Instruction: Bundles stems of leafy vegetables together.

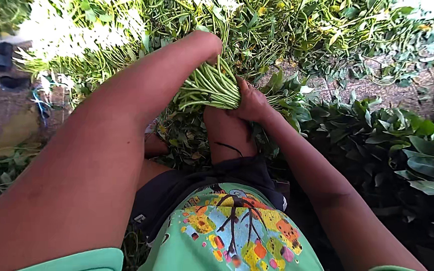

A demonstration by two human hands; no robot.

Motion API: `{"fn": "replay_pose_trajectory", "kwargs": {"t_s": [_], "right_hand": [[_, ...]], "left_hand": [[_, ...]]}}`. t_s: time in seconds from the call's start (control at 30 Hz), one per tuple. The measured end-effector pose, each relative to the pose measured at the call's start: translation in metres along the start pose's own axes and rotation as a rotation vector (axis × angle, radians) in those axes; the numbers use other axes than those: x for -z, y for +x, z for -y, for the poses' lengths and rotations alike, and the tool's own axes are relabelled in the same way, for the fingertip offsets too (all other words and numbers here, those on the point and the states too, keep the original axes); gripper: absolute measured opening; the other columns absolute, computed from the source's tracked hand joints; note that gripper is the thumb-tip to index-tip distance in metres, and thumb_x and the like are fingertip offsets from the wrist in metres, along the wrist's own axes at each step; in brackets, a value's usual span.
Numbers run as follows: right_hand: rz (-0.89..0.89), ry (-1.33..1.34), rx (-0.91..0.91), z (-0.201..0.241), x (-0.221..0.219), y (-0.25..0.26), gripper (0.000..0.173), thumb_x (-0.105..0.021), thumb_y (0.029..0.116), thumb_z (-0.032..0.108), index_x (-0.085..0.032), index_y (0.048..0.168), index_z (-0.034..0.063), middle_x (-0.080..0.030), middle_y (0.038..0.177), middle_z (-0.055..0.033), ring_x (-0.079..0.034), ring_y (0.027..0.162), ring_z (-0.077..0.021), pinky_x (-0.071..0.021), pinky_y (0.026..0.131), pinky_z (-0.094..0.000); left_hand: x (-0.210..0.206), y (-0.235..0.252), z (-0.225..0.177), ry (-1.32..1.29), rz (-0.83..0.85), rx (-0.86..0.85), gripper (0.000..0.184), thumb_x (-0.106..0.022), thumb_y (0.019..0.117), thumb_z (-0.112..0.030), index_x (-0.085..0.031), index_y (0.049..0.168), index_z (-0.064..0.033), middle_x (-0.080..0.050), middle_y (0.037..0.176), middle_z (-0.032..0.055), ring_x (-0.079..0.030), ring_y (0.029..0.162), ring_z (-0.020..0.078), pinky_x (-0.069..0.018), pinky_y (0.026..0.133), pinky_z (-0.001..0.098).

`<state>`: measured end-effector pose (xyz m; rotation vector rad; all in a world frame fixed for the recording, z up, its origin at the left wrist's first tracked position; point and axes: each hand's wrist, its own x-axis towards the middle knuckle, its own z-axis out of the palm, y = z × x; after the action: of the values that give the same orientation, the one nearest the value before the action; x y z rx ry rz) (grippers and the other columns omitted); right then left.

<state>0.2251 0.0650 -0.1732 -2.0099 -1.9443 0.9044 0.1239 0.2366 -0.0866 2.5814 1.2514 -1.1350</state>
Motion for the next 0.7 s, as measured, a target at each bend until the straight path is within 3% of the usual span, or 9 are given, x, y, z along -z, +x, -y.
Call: {"fn": "replay_pose_trajectory", "kwargs": {"t_s": [0.1, 0.17, 0.27, 0.33, 0.4, 0.47, 0.53, 0.6, 0.7], "right_hand": [[-0.007, -0.037, 0.013, 0.002, 0.000, 0.000, 0.114, -0.087, 0.0751, 0.046, -0.022, 0.162, 0.0105, -0.054, 0.140, -0.0269, -0.062, 0.118, -0.0444, -0.0513, 0.094, -0.0627], [-0.011, -0.080, 0.058, 0.004, 0.000, -0.005, 0.109, -0.087, 0.0749, 0.042, -0.028, 0.160, 0.0092, -0.055, 0.139, -0.0268, -0.060, 0.122, -0.0436, -0.0477, 0.100, -0.0609], [-0.029, -0.090, 0.105, 0.001, -0.003, -0.014, 0.101, -0.087, 0.0754, 0.038, -0.034, 0.153, 0.0016, -0.057, 0.138, -0.0255, -0.060, 0.124, -0.0412, -0.0457, 0.104, -0.0577], [-0.019, -0.103, 0.111, 0.003, -0.005, -0.015, 0.097, -0.086, 0.0772, 0.038, -0.035, 0.151, -0.0007, -0.057, 0.138, -0.0258, -0.060, 0.123, -0.0412, -0.0452, 0.104, -0.0573], [-0.011, -0.151, 0.099, 0.009, -0.005, -0.013, 0.095, -0.083, 0.0792, 0.038, -0.035, 0.150, -0.0023, -0.056, 0.138, -0.0270, -0.059, 0.125, -0.0417, -0.0451, 0.104, -0.0574], [0.001, -0.141, 0.063, 0.014, 0.000, -0.010, 0.091, -0.083, 0.0801, 0.037, -0.036, 0.147, -0.0034, -0.056, 0.136, -0.0282, -0.059, 0.125, -0.0426, -0.0458, 0.103, -0.0583], [0.005, -0.104, 0.047, 0.013, 0.001, -0.009, 0.091, -0.085, 0.0780, 0.038, -0.037, 0.143, -0.0039, -0.059, 0.129, -0.0276, -0.062, 0.119, -0.0426, -0.0489, 0.099, -0.0587], [-0.017, -0.056, 0.064, 0.006, -0.001, -0.007, 0.097, -0.087, 0.0745, 0.038, -0.034, 0.145, -0.0028, -0.060, 0.128, -0.0264, -0.063, 0.118, -0.0419, -0.0495, 0.098, -0.0592], [-0.059, 0.009, 0.079, -0.003, -0.006, -0.007, 0.117, -0.089, 0.0729, 0.040, -0.020, 0.159, -0.0005, -0.057, 0.139, -0.0260, -0.061, 0.123, -0.0415, -0.0478, 0.102, -0.0603]], "left_hand": [[0.005, -0.005, -0.010, -0.073, -0.038, 0.124, 0.030, -0.071, 0.0942, -0.017, -0.067, 0.104, 0.0110, -0.062, 0.121, 0.0326, -0.058, 0.119, 0.0494, -0.0443, 0.095, 0.0697], [0.005, -0.019, -0.010, -0.062, 0.024, 0.172, 0.033, -0.075, 0.0920, -0.016, -0.065, 0.105, 0.0135, -0.061, 0.119, 0.0344, -0.058, 0.118, 0.0504, -0.0441, 0.095, 0.0676], [-0.011, -0.002, 0.013, -0.052, 0.125, 0.157, 0.039, -0.073, 0.0937, -0.030, -0.071, 0.103, 0.0084, -0.063, 0.115, 0.0333, -0.059, 0.114, 0.0491, -0.0425, 0.094, 0.0699], [-0.017, 0.000, 0.020, -0.048, 0.172, 0.135, 0.032, -0.063, 0.1006, -0.025, -0.070, 0.109, 0.0048, -0.063, 0.118, 0.0320, -0.058, 0.117, 0.0489, -0.0408, 0.095, 0.0705], [-0.022, 0.002, 0.015, -0.051, 0.050, 0.055, 0.026, -0.059, 0.1029, -0.019, -0.070, 0.113, 0.0021, -0.065, 0.119, 0.0300, -0.058, 0.118, 0.0499, -0.0396, 0.097, 0.0743], [-0.010, -0.015, 0.006, -0.139, -0.194, -0.065, 0.028, -0.054, 0.1027, -0.008, -0.065, 0.127, 0.0005, -0.063, 0.124, 0.0304, -0.056, 0.124, 0.0510, -0.0314, 0.105, 0.0749], [0.001, -0.025, 0.005, -0.285, -0.344, -0.130, 0.037, -0.054, 0.0988, -0.004, -0.061, 0.135, -0.0036, -0.063, 0.128, 0.0283, -0.055, 0.127, 0.0485, -0.0340, 0.107, 0.0718], [0.002, -0.030, 0.010, -0.329, -0.413, -0.175, 0.035, -0.053, 0.1006, -0.007, -0.058, 0.135, -0.0016, -0.062, 0.128, 0.0281, -0.056, 0.126, 0.0468, -0.0395, 0.106, 0.0673], [-0.003, -0.043, 0.011, -0.094, -0.620, -0.420, 0.032, -0.045, 0.1038, -0.003, -0.054, 0.133, 0.0058, -0.059, 0.124, 0.0327, -0.057, 0.119, 0.0512, -0.0389, 0.104, 0.0648]]}}
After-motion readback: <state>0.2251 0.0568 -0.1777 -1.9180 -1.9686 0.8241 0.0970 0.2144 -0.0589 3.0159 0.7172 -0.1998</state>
